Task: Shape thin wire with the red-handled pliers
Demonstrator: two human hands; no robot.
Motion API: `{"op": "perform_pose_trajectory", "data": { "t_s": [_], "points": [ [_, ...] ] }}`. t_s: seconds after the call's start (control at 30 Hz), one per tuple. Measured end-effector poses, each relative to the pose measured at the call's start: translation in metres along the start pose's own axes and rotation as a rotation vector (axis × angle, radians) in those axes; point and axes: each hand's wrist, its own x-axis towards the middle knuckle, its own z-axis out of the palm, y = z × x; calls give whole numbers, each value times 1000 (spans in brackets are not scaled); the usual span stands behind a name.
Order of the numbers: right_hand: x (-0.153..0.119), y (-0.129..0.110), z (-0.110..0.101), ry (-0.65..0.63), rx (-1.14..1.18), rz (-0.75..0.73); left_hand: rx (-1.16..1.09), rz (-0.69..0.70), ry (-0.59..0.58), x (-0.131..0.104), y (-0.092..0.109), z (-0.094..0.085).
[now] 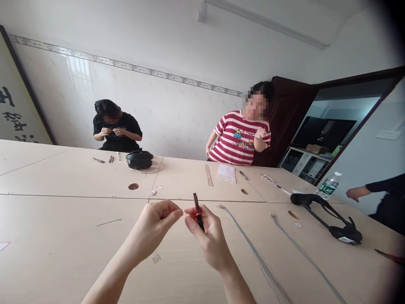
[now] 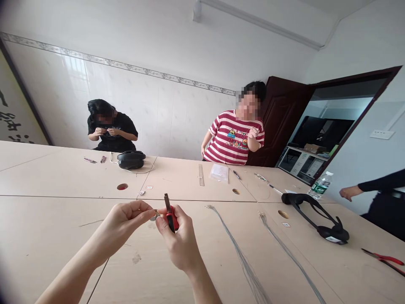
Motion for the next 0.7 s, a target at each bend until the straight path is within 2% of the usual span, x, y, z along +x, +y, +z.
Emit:
{"op": "perform_pose_trajectory", "data": {
  "t_s": [0.37, 0.7],
  "points": [
    [-1, -1, -6, 19, -15, 27, 7, 5, -4, 2, -6, 1],
    [-3, -5, -8, -5, 3, 3, 28, 2, -36, 13, -17, 14]
  ]
}}
